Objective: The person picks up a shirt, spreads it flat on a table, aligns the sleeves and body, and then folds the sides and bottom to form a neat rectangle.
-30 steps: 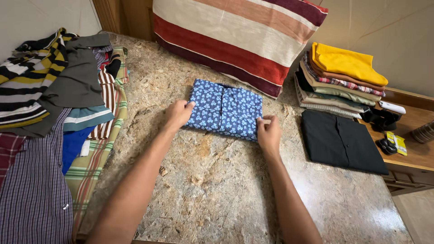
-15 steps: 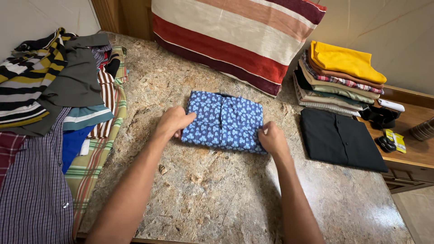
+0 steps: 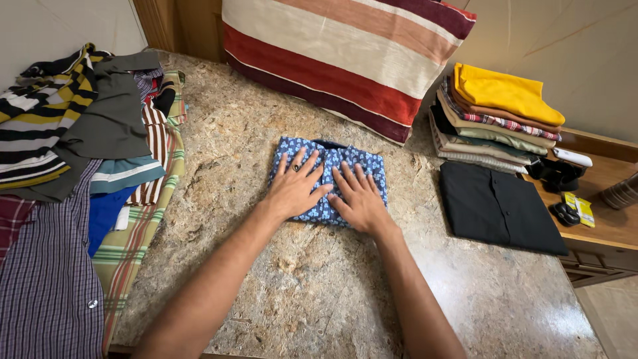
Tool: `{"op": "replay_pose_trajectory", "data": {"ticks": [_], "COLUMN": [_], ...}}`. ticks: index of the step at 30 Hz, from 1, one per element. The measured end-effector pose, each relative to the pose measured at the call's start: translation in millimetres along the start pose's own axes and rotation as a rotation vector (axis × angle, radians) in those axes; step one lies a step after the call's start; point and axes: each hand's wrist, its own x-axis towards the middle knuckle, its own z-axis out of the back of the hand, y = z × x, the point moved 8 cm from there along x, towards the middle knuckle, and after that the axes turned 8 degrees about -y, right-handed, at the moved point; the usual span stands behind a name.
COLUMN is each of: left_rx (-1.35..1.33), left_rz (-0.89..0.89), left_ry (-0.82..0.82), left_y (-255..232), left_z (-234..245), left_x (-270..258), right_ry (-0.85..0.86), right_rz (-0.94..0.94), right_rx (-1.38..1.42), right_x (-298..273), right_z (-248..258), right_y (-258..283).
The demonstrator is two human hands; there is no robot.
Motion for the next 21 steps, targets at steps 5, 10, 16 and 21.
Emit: {"op": "replay_pose_trajectory", "data": {"ticks": [5, 10, 16, 21], "left_rx": [0.001, -0.010, -0.083, 0.091], "left_rz": [0.079, 0.152, 0.267, 0.337], "left_ry": [0.040, 0.007, -0.064, -0.384], "left_y": [7.9, 36.5, 71.5, 80.4], "left_z": [10.5, -0.5, -10.2, 11.8], "left_x": [5.6, 20.0, 21.1, 6.8], "right_ry": [0.048, 0.097, -0.005, -0.068], "right_rz": [-0.185, -0.366, -0.494, -0.529], "right_rx": [-0.093, -0.083, -0.010, -0.064], "right_x": [12.2, 27.6, 16.8, -1.7], "right_z": [-2.1, -12.5, -16.6, -14.1], "right_y": [-20.4, -51.1, -99.3, -114.8]}}
